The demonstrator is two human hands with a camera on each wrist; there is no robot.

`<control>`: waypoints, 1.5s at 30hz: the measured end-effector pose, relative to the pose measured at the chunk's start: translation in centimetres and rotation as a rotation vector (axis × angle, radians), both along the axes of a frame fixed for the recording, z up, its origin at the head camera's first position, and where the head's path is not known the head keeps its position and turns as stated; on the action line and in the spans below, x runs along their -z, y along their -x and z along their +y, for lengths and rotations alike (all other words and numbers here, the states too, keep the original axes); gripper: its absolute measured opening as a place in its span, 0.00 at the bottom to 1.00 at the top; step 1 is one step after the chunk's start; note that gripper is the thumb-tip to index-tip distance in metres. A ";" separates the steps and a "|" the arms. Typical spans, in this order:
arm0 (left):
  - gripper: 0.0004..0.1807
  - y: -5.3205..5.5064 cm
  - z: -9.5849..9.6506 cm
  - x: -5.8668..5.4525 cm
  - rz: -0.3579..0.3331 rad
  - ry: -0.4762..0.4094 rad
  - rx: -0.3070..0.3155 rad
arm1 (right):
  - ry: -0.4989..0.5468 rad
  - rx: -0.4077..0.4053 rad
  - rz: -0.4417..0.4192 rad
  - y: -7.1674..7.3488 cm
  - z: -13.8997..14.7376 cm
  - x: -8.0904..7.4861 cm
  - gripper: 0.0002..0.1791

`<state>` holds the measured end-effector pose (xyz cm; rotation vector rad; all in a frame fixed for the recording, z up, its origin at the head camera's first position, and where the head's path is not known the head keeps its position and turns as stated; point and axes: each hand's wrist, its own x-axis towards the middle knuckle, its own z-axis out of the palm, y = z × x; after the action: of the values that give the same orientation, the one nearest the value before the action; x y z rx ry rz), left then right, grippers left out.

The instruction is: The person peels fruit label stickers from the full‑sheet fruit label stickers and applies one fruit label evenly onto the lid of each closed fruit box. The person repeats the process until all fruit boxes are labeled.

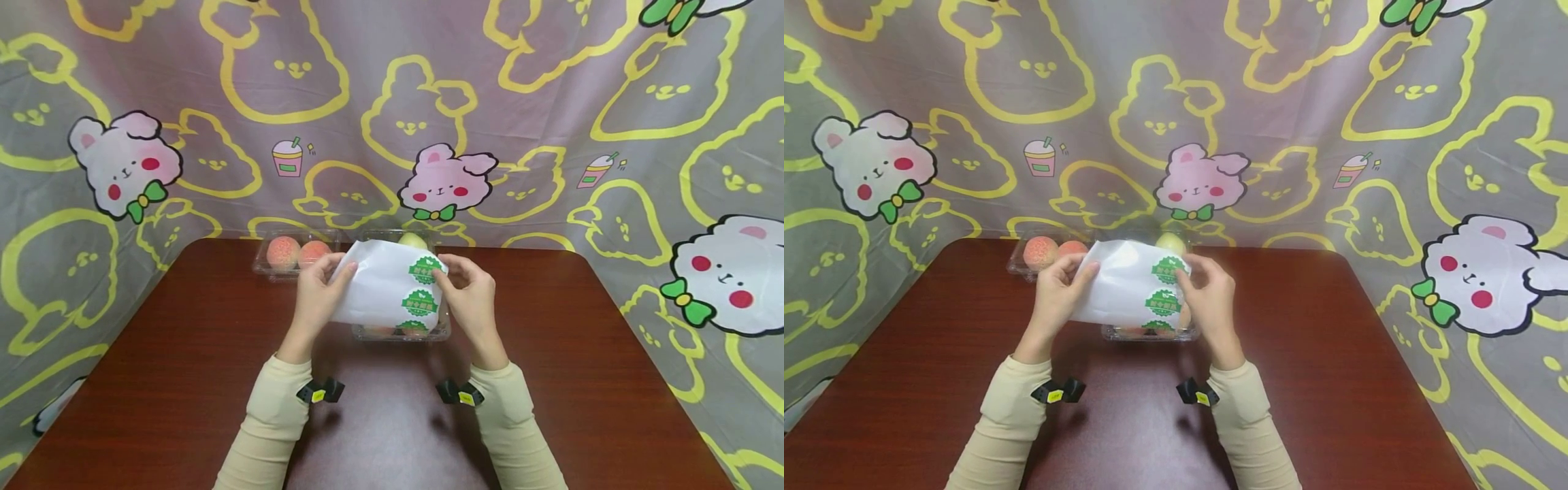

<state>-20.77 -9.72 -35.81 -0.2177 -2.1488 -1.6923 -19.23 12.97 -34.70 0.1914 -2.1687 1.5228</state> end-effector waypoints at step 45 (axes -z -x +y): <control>0.12 -0.2 1.3 0.3 -0.010 -0.062 0.053 | -0.055 0.141 0.124 0.4 -0.2 0.4 0.02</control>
<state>-20.58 -8.42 -36.15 -0.2513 -2.1117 -1.7905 -19.62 12.80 -35.10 0.1436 -2.0815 1.3395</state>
